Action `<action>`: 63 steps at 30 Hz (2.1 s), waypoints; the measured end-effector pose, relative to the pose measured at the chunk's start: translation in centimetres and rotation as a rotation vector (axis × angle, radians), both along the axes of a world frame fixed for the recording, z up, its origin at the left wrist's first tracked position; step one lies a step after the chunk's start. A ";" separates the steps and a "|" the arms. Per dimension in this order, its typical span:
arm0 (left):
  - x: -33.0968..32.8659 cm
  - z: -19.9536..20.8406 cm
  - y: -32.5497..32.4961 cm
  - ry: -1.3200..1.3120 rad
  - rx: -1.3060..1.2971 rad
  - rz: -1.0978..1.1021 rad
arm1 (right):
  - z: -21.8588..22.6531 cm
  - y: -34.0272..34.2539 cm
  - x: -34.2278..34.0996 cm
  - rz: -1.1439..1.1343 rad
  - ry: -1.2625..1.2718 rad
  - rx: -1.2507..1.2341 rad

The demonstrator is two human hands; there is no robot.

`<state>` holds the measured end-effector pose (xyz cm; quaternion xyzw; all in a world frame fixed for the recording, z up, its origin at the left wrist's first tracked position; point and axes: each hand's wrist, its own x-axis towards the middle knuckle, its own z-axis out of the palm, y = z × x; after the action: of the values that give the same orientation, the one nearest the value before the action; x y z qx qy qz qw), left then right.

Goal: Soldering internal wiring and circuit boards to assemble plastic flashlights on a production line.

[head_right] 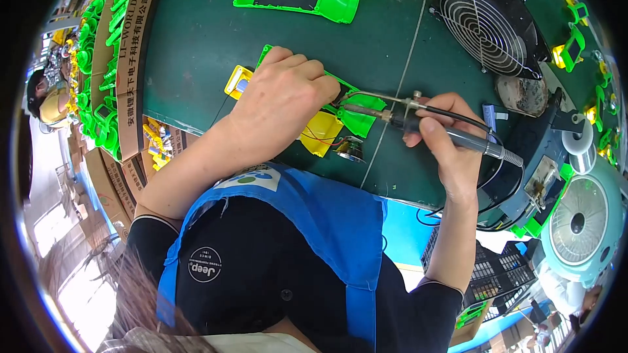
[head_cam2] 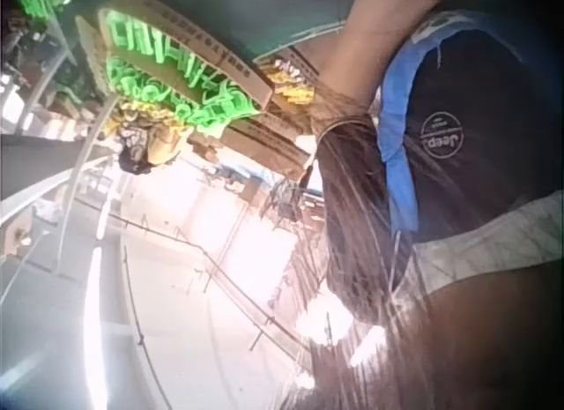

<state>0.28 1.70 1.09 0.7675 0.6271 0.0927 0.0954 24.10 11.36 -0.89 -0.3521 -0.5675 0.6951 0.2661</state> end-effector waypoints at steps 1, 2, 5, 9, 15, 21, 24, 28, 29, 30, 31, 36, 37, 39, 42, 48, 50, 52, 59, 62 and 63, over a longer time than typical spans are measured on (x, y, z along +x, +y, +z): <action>0.0 0.1 0.1 0.007 -0.017 -0.008 | 0.2 0.0 -0.3 0.028 -0.045 0.020; 0.0 0.1 0.2 0.008 -0.021 -0.006 | 0.5 -0.1 -0.4 0.025 -0.070 -0.012; 0.0 0.2 0.4 0.017 0.008 -0.023 | 0.4 -0.1 -0.7 0.050 -0.072 0.038; 0.2 0.7 0.7 0.033 -0.065 -0.018 | 0.6 -0.2 -0.6 0.065 -0.103 0.055; 0.3 1.1 1.1 0.072 -0.137 -0.031 | 1.1 0.0 -0.9 0.079 -0.117 0.060; 0.5 1.1 0.9 0.093 -0.128 -0.033 | -0.1 -1.3 1.7 -0.107 -0.004 0.123; 0.6 1.1 1.0 0.091 -0.116 -0.032 | -1.2 -2.8 1.5 -0.254 0.084 0.187; 0.5 1.0 1.1 0.094 -0.104 -0.011 | -1.5 -5.1 -2.4 -0.229 0.185 0.389; 0.6 1.0 1.1 0.096 -0.103 -0.009 | -1.8 -5.3 -3.0 -0.206 0.211 0.412; 0.6 1.0 1.1 0.091 -0.112 -0.007 | -2.6 -5.2 -3.3 -0.148 0.221 0.482; 0.6 1.0 1.1 0.085 -0.120 -0.005 | -3.0 -5.4 -3.3 -0.118 0.178 0.511; 0.6 1.0 1.1 0.079 -0.107 -0.009 | -3.9 -6.1 -3.7 -0.137 0.205 0.450; 0.6 1.1 1.0 0.082 -0.108 -0.010 | -3.9 -6.1 -3.8 -0.136 0.205 0.452; 0.5 1.0 1.0 0.082 -0.105 -0.010 | -3.7 -6.1 -3.9 -0.176 0.238 0.351; 0.6 0.8 0.9 0.073 -0.089 -0.010 | -3.4 -6.0 -3.7 -0.219 0.203 0.342; 0.2 0.1 0.6 0.075 -0.045 -0.029 | -3.5 -5.5 -3.6 -0.379 0.216 0.266; 0.0 -0.1 0.5 0.061 -0.030 -0.027 | -3.3 -5.6 -3.8 -0.373 0.183 0.283; 0.0 -0.1 0.5 0.057 -0.013 -0.038 | -3.2 -5.5 -3.7 -0.365 0.164 0.299; -3.8 2.5 -2.7 0.012 0.232 0.175 | -3.6 -5.3 -3.7 -0.390 0.225 0.250; -7.0 2.0 -7.6 0.160 0.064 0.428 | -3.5 -5.5 -3.8 -0.405 0.209 0.265; -7.2 0.8 -9.6 0.203 -0.042 0.499 | -3.5 -5.4 -4.1 -0.393 0.198 0.269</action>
<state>-6.93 -7.85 1.89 0.5923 0.8051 0.0226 0.0222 19.96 5.99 -4.36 -0.3473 -0.5468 0.5794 0.4946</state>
